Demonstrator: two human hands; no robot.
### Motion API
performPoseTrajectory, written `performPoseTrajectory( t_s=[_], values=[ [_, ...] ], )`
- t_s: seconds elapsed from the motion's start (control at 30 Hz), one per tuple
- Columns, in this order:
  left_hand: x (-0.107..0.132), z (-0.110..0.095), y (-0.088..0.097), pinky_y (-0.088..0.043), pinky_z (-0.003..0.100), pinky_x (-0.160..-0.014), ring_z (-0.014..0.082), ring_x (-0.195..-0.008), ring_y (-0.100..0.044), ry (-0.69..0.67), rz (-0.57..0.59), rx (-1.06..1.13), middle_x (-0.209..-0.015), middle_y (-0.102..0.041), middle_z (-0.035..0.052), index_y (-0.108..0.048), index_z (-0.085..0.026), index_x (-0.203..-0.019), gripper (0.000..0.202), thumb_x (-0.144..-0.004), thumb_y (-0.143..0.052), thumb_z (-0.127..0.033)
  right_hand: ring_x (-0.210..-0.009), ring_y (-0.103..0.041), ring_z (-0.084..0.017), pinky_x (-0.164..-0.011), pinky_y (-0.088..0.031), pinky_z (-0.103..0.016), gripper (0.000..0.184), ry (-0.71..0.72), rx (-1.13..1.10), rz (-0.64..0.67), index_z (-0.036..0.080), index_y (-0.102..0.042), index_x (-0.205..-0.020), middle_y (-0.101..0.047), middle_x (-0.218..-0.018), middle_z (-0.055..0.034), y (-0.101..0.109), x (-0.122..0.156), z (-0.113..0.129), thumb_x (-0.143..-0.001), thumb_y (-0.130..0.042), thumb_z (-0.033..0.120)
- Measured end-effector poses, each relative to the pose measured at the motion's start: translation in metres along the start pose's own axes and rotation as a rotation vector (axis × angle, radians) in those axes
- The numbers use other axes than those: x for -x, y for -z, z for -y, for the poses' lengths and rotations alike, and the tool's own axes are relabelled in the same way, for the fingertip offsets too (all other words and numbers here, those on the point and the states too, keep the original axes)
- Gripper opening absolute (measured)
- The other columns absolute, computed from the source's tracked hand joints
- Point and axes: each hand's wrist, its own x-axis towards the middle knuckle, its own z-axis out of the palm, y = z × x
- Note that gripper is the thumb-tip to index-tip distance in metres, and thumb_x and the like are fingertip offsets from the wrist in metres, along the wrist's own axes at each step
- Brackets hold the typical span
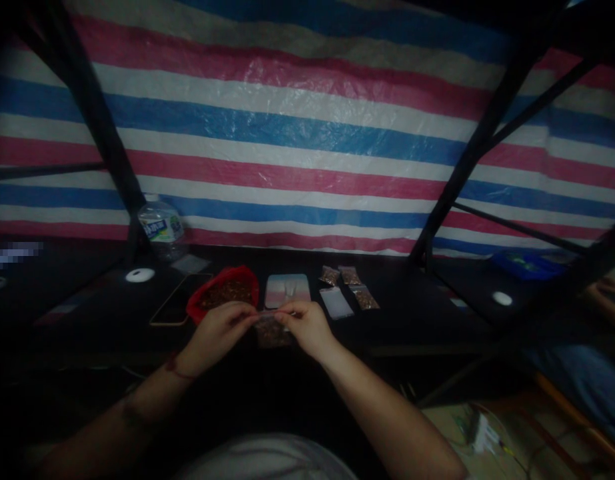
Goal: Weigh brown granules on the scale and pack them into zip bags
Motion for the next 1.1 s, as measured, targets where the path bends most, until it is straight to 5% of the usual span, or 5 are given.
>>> performPoseTrajectory(
  t_s=[0.2,0.4,0.57,0.8,1.1],
  values=[
    [-0.001,0.0,-0.004,-0.048,0.026,-0.065,0.0174,-0.069,-0.064,0.116,-0.096,0.069,-0.075,-0.071,0.0033,-0.07,-0.019,-0.074,0.02,-0.079,-0.061,-0.036,-0.061,-0.057,-0.012,-0.061,-0.047,-0.025,0.027,-0.084,-0.13,-0.095,0.018,-0.061,-0.065,-0.062,-0.064,0.0013,-0.003,-0.001,-0.007,-0.062,-0.079,0.039],
    [0.001,0.001,-0.012,-0.049,0.026,-0.062,0.017,-0.065,-0.064,0.255,-0.147,0.218,-0.077,-0.072,0.0048,-0.071,-0.017,-0.084,0.027,-0.075,-0.063,-0.041,-0.087,-0.066,-0.017,-0.079,-0.052,-0.031,0.049,-0.149,-0.205,0.26,0.02,-0.061,-0.101,-0.07,-0.096,-0.0028,0.009,-0.003,-0.003,-0.059,-0.082,0.032],
    [-0.005,0.011,-0.013,-0.049,0.025,-0.059,0.0135,-0.062,-0.061,0.277,-0.163,0.349,-0.091,-0.07,0.0072,-0.061,-0.014,-0.11,0.044,-0.074,-0.065,-0.041,-0.073,-0.067,-0.017,-0.071,-0.054,-0.033,0.044,-0.024,-0.142,-0.233,0.02,-0.058,-0.097,-0.071,-0.085,-0.0027,0.086,-0.029,-0.001,-0.064,-0.078,0.039],
    [-0.008,0.016,-0.017,-0.05,0.025,-0.062,0.0145,-0.067,-0.063,0.304,-0.118,0.435,-0.081,-0.067,0.0041,-0.06,-0.014,-0.105,0.038,-0.075,-0.064,-0.037,-0.078,-0.068,-0.024,-0.07,-0.051,-0.035,0.054,-0.185,0.437,-0.543,0.01,-0.064,-0.112,-0.071,-0.094,-0.0147,0.192,-0.039,-0.067,-0.074,-0.063,0.049],
    [-0.01,0.03,-0.013,-0.054,0.028,-0.069,0.0184,-0.076,-0.067,0.266,-0.104,0.316,-0.085,-0.07,0.0064,-0.065,-0.016,-0.097,0.03,-0.078,-0.059,-0.039,-0.125,-0.046,-0.028,-0.101,-0.036,-0.039,0.052,-0.264,1.204,-0.302,0.018,-0.045,-0.138,-0.051,-0.134,-0.0154,0.197,-0.038,-0.107,-0.09,-0.047,0.037]
  ],
)
